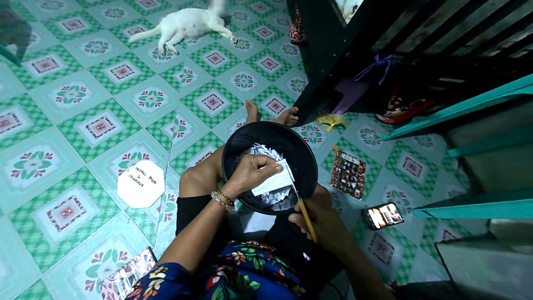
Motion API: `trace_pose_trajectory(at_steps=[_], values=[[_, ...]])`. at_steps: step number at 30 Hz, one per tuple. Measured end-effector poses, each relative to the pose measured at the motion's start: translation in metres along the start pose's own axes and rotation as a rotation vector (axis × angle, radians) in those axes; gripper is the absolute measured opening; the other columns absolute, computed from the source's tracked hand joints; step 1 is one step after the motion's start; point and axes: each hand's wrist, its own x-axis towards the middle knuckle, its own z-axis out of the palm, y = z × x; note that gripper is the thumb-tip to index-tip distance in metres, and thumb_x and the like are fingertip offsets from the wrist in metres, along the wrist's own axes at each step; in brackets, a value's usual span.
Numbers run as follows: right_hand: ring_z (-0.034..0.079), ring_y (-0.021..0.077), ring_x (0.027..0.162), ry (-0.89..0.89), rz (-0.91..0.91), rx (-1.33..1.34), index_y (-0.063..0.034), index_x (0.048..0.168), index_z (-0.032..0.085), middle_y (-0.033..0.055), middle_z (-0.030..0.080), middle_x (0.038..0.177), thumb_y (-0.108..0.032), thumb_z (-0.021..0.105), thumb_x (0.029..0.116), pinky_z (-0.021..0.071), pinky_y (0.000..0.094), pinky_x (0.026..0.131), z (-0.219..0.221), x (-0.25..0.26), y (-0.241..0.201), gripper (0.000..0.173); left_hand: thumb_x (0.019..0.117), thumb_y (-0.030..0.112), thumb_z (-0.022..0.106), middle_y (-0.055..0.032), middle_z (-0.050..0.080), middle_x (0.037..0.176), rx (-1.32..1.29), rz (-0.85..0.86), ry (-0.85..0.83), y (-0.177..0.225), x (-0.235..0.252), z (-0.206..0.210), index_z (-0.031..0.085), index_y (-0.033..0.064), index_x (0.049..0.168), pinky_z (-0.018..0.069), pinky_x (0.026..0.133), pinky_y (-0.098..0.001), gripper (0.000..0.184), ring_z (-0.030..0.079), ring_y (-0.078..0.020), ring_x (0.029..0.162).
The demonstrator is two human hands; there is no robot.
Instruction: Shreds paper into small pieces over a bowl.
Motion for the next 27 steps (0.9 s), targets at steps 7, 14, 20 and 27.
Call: trace_pose_trajectory(at_steps=[7, 14, 20, 27], values=[[0.057, 0.0027, 0.058, -0.066, 0.046, 0.025, 0.0051, 0.107, 0.063, 0.0011, 0.062, 0.074, -0.037, 0.066, 0.0963, 0.0507, 0.0202, 0.056, 0.0, 0.006, -0.001, 0.043, 0.094, 0.001, 0.068, 0.007, 0.057, 0.061, 0.018, -0.096, -0.066, 0.004, 0.001, 0.0, 0.069, 0.0007, 0.078, 0.042, 0.054, -0.0123, 0.016, 0.049, 0.0054, 0.054], [0.057, 0.0021, 0.057, -0.055, 0.023, 0.036, 0.0056, 0.105, 0.064, 0.002, 0.063, 0.073, -0.033, 0.066, 0.0967, 0.0509, 0.0193, 0.055, 0.002, 0.007, 0.001, 0.039, 0.0947, 0.002, 0.068, 0.008, 0.057, 0.06, 0.028, -0.16, -0.133, 0.003, 0.003, -0.001, 0.068, 0.0019, 0.076, 0.042, 0.054, -0.0126, 0.019, 0.049, 0.0056, 0.054], [0.053, -0.0011, 0.052, -0.08, 0.042, 0.047, 0.0043, 0.1, 0.062, -0.0018, 0.058, 0.067, -0.028, 0.066, 0.0988, 0.0479, 0.0156, 0.052, 0.002, 0.01, -0.004, 0.033, 0.0948, 0.001, 0.068, 0.0076, 0.057, 0.06, 0.019, -0.201, -0.131, 0.006, 0.002, 0.0, 0.068, 0.0014, 0.076, 0.0426, 0.054, -0.0126, 0.018, 0.05, 0.0056, 0.054], [0.052, -0.0043, 0.046, -0.073, 0.03, 0.129, -0.0009, 0.092, 0.061, -0.0081, 0.054, 0.059, -0.026, 0.065, 0.0978, 0.0466, 0.013, 0.047, 0.001, 0.013, -0.001, 0.026, 0.0955, 0.003, 0.068, 0.0072, 0.057, 0.06, 0.031, -0.218, -0.121, 0.005, 0.001, 0.0, 0.068, 0.0018, 0.077, 0.0425, 0.054, -0.0128, 0.019, 0.05, 0.0051, 0.054]])
